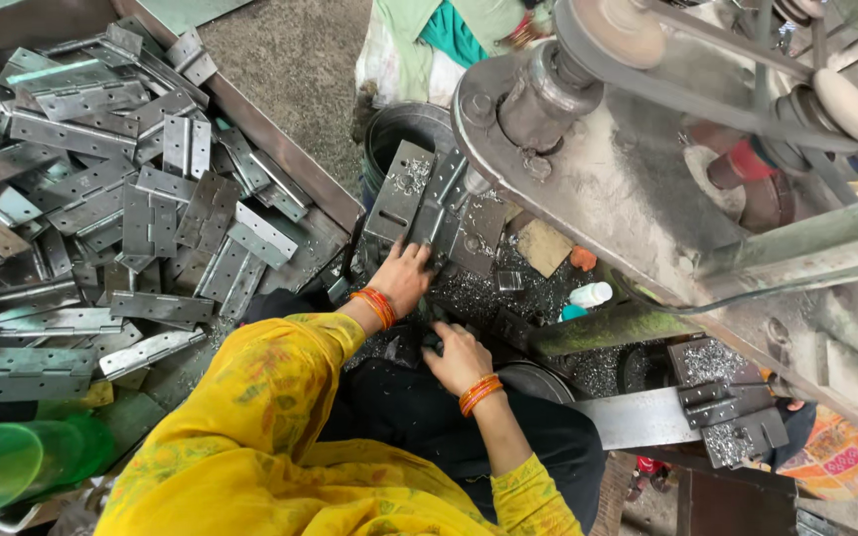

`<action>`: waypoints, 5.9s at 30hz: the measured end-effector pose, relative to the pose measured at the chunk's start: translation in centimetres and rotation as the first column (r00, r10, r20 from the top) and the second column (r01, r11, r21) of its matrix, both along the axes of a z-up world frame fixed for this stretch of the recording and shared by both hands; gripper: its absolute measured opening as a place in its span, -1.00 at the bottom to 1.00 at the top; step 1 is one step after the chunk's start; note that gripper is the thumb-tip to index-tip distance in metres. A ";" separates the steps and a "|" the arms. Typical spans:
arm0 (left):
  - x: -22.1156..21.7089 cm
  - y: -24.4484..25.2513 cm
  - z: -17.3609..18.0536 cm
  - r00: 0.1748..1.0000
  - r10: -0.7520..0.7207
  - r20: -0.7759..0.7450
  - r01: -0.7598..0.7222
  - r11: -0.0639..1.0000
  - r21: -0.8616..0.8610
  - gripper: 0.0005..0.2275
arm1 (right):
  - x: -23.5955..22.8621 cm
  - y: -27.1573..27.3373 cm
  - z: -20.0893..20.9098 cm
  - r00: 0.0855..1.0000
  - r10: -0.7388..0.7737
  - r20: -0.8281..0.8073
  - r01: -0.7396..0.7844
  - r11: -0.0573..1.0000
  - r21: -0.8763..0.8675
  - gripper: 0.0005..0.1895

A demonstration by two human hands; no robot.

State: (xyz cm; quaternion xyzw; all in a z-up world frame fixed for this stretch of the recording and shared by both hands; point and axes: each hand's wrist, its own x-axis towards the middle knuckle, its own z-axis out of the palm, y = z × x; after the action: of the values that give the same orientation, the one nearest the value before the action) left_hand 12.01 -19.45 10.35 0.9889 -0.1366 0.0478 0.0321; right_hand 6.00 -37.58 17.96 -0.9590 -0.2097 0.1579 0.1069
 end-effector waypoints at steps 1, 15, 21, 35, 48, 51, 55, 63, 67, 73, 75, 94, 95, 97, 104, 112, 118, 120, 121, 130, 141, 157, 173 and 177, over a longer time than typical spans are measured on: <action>0.4 0.2 -0.1 0.999 -0.002 0.053 0.003 1.000 -0.010 -0.69 | 0.3 0.1 0.0 1.000 0.020 0.000 -0.020 1.000 -0.021 -0.45; 2.2 1.1 -1.9 0.984 0.051 0.173 -0.016 0.980 -0.198 -0.70 | -5.5 -3.6 -11.6 0.996 -0.067 0.050 0.062 0.993 0.101 -0.31; 2.4 1.5 -0.3 0.968 0.159 0.193 -0.143 0.985 -0.092 -0.68 | -1.5 -3.5 -7.4 0.999 -0.019 0.030 0.015 0.994 0.105 -0.41; 5.0 0.9 -1.4 0.931 0.252 0.263 -0.217 0.964 -0.156 -0.76 | -4.8 -3.1 -10.0 0.996 -0.075 0.038 0.070 0.990 0.121 -0.38; 8.9 -0.1 -1.4 0.938 0.294 0.183 -0.230 0.924 -0.305 -0.75 | -4.0 -3.7 -11.4 0.998 -0.055 0.044 0.049 0.992 0.117 -0.35; 7.6 0.1 -0.9 0.943 0.274 0.191 -0.237 0.952 -0.193 -0.72 | -4.6 -3.5 -12.2 0.996 -0.082 0.028 0.078 0.989 0.128 -0.35; 5.3 -0.4 -0.3 0.955 0.286 0.078 -0.280 0.956 -0.084 -0.67 | -3.2 -3.6 -9.3 0.999 -0.043 -0.012 0.044 0.996 0.084 -0.36; 8.7 0.7 0.7 0.933 0.350 0.085 -0.342 0.935 -0.095 -0.57 | 0.2 -3.8 -8.0 0.999 0.005 -0.041 -0.005 1.000 0.001 -0.37; 9.6 0.4 0.5 0.937 0.344 0.069 -0.335 0.935 -0.116 -0.58 | -2.6 -4.5 -12.5 0.981 0.003 0.194 -0.058 0.958 0.282 -0.28; 10.3 1.7 0.3 0.956 0.292 0.017 -0.291 0.956 -0.036 -0.63 | -2.9 -3.5 -14.5 0.997 -0.074 -0.007 0.074 0.986 0.147 -0.34; 9.1 0.2 -1.2 0.950 0.296 0.102 -0.293 0.955 -0.043 -0.64 | -4.7 -4.8 -14.1 0.996 -0.070 -0.047 0.075 0.991 0.114 -0.37; -3.1 0.4 0.7 0.926 0.021 0.376 -0.092 0.981 0.173 -0.74 | 0.8 -0.5 -1.4 0.996 0.007 -0.088 -0.008 1.000 -0.011 -0.39; -3.0 0.5 0.8 0.935 0.018 0.355 -0.092 0.977 0.192 -0.74 | 0.7 -0.5 -1.5 0.995 -0.015 -0.101 0.014 1.000 -0.008 -0.38; -2.1 0.8 1.8 0.924 0.020 0.382 -0.091 0.981 0.169 -0.75 | 1.4 -0.8 -1.8 0.992 -0.052 -0.114 0.052 0.999 0.001 -0.37; -3.6 2.8 3.2 0.798 0.293 0.527 0.078 0.816 -0.572 -0.81 | 4.4 -3.6 -4.0 0.999 -0.049 -0.023 0.054 0.914 0.402 -0.35; 2.1 2.2 -0.1 0.970 0.242 0.026 0.054 -0.109 -0.993 -0.71 | 10.6 -4.4 -5.9 0.951 -0.229 -0.207 0.280 0.354 0.892 -0.56; 3.9 2.5 0.9 0.804 0.575 0.155 -0.233 0.543 -0.807 -0.63 | 10.3 -3.1 -4.5 0.871 -0.380 0.313 0.125 0.786 0.606 -0.57; 2.9 2.9 1.8 0.778 0.565 0.275 -0.264 0.690 -0.674 -0.61 | 9.9 -1.0 -4.8 0.880 -0.078 0.468 -0.124 0.914 0.386 -0.52; 2.1 2.8 2.1 0.824 0.515 0.234 -0.269 0.720 -0.640 -0.66 | 9.6 -0.2 -5.0 0.855 0.083 0.511 -0.246 0.934 0.261 -0.49; 0.3 1.3 1.5 0.979 0.194 0.063 -0.172 0.952 -0.255 -0.56 | 7.1 0.2 -3.4 0.991 0.060 0.119 -0.102 0.915 0.390 -0.40; 1.3 1.3 0.9 0.966 0.212 0.145 -0.180 0.962 -0.207 -0.64 | -5.3 -2.1 -10.7 0.996 -0.086 0.003 0.086 0.996 -0.007 -0.29; 4.2 -0.2 -1.3 0.926 0.318 0.202 -0.274 0.937 -0.218 -0.72 | -4.8 -2.8 -10.6 0.996 -0.083 0.043 0.075 0.982 0.171 -0.41; 7.7 -0.4 -1.4 0.941 0.304 0.147 -0.254 0.924 -0.286 -0.70 | -4.7 -3.2 -11.7 0.996 -0.077 -0.040 0.080 0.994 0.071 -0.32; 5.8 -0.6 -1.0 0.918 0.322 0.232 -0.293 0.944 -0.151 -0.65 | -3.7 -2.7 -11.7 0.997 -0.072 -0.034 0.075 0.991 0.107 -0.36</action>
State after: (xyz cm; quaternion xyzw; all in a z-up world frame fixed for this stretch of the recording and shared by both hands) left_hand 17.76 -20.09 9.37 0.9803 0.0208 0.1861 0.0624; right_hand 2.30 -40.31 6.23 -0.9564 -0.1809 0.1567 0.1675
